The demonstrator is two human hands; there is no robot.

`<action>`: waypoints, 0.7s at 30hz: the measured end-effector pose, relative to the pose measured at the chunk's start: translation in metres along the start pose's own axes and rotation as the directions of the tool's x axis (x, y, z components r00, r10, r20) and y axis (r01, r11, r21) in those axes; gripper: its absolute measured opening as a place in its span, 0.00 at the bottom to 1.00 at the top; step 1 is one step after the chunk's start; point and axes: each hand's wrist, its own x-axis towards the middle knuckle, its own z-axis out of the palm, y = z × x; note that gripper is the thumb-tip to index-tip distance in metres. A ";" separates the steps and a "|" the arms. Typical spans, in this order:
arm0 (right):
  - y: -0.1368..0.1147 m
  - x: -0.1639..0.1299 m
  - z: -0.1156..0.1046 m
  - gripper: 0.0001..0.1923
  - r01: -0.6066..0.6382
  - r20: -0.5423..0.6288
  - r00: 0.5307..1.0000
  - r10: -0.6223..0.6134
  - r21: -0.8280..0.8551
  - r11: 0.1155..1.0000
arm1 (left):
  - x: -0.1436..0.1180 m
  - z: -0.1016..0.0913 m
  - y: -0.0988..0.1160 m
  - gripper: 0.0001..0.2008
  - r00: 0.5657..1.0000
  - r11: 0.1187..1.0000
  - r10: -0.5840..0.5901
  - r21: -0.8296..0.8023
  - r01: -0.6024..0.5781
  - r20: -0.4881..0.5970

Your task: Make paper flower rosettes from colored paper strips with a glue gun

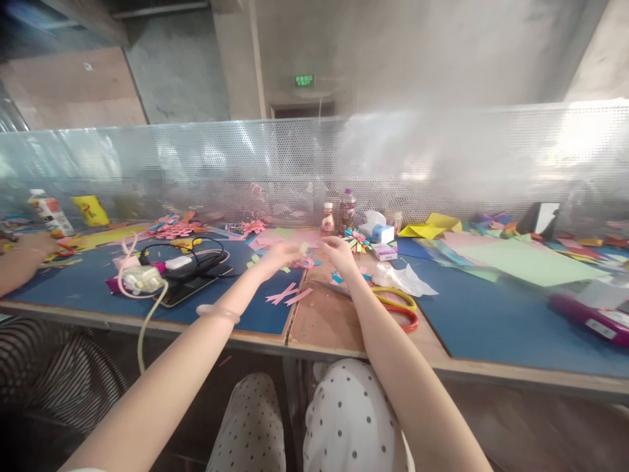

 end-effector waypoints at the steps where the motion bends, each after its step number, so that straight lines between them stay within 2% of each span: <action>1: -0.002 -0.002 0.004 0.11 0.014 0.053 0.999 -0.013 -0.018 1.000 | 0.000 0.000 0.000 0.20 1.000 1.000 0.000 0.001 -0.001 0.010; 3: -0.004 -0.005 0.009 0.12 0.036 0.119 0.992 -0.030 -0.046 0.998 | 0.001 0.000 -0.001 0.20 1.000 1.000 -0.001 0.004 0.001 0.030; 7: -0.004 -0.006 0.013 0.13 0.047 0.169 0.985 -0.035 -0.071 0.996 | 0.001 0.000 -0.002 0.20 0.999 1.000 -0.003 0.013 0.003 0.052; 21: -0.006 -0.009 0.014 0.11 0.023 0.189 0.982 -0.023 0.002 1.000 | -0.003 0.002 0.002 0.16 0.998 0.998 -0.008 0.070 0.004 0.064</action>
